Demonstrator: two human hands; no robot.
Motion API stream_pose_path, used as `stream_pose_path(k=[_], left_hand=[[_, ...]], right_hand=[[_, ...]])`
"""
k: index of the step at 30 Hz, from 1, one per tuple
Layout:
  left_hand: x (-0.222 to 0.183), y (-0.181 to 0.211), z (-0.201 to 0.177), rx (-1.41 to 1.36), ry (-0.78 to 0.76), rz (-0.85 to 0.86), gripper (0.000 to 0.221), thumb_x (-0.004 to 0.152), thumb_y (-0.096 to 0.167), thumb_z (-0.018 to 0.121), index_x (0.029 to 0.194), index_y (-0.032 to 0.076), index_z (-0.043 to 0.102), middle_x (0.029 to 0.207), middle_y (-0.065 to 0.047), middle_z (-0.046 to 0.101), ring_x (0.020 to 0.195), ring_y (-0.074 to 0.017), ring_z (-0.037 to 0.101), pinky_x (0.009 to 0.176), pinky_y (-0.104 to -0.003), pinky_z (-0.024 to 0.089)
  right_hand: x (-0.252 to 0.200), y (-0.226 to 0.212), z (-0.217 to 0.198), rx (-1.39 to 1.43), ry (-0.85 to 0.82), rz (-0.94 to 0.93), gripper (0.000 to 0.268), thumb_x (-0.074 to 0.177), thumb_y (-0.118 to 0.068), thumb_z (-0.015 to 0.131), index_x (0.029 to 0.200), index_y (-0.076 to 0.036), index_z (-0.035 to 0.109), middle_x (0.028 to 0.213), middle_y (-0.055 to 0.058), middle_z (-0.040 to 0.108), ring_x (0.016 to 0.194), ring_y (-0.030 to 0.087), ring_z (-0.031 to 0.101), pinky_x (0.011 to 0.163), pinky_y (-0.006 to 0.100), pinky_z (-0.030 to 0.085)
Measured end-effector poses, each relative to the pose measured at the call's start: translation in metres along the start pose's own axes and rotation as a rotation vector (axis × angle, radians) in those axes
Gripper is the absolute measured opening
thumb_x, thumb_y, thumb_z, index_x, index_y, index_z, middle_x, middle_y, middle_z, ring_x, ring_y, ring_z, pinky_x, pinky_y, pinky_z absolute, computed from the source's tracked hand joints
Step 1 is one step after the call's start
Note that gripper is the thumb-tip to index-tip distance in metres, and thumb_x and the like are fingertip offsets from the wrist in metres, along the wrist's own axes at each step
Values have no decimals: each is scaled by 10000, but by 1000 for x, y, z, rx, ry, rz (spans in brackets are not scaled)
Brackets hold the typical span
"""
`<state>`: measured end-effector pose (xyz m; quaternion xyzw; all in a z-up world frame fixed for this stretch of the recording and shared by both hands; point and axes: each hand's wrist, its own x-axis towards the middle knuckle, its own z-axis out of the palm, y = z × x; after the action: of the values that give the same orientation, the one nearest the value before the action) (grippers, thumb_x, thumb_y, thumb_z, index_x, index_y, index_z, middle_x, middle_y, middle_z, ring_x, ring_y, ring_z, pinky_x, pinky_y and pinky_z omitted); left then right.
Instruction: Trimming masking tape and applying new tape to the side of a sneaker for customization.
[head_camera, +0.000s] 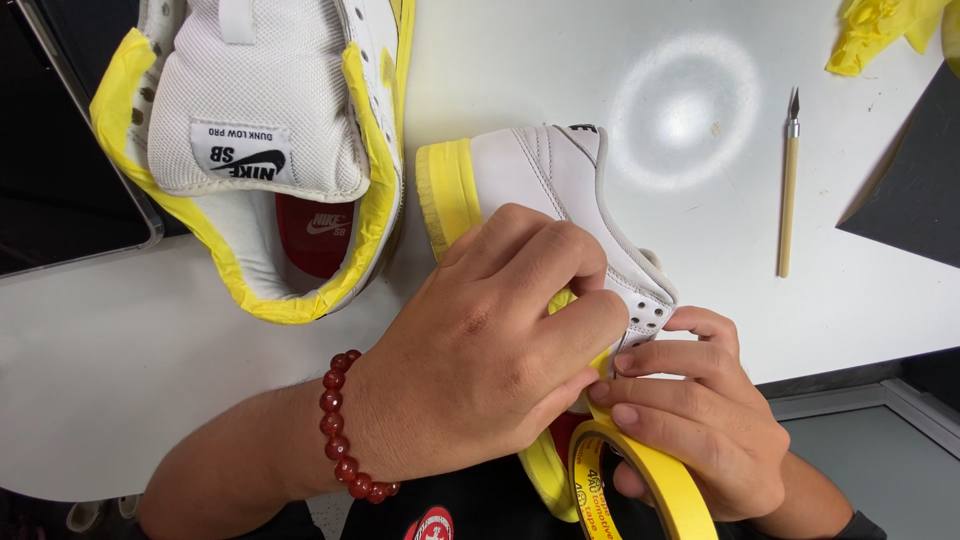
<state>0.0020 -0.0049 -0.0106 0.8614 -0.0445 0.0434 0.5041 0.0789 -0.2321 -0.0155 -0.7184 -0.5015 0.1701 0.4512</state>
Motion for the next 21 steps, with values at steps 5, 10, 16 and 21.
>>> stream_pose_path(k=[5,10,16,21], left_hand=[[-2,1,2,7,10,4,234,838,104,837,966,73,643,1136,-66,526,1113,-252,530,950,-403,476],[2,0,-7,17,-4,9,216,812,75,807,977,58,670,1130,-77,536,1115,-270,528,945,-403,476],[6,-3,-17,-125,-66,100,167,716,21,763,878,61,756,1110,-92,572,1122,-292,532,942,-403,479],[4,-3,-20,29,-95,220,101,777,118,730,709,61,683,1148,-86,617,1139,-268,541,933,-422,446]], right_hand=[[0,-2,-1,8,-7,17,342,970,-410,675,1072,-85,646,965,60,752,1031,251,700,1049,548,455],[-1,-4,-5,14,11,44,349,950,-401,698,1083,-84,637,978,62,751,1022,253,704,1034,526,483],[8,-2,-9,35,-3,16,248,899,-167,754,1050,-61,588,962,106,741,892,254,690,849,429,557],[25,-1,-10,84,-50,-75,291,870,-107,782,1032,-39,550,930,162,737,785,254,674,705,375,562]])
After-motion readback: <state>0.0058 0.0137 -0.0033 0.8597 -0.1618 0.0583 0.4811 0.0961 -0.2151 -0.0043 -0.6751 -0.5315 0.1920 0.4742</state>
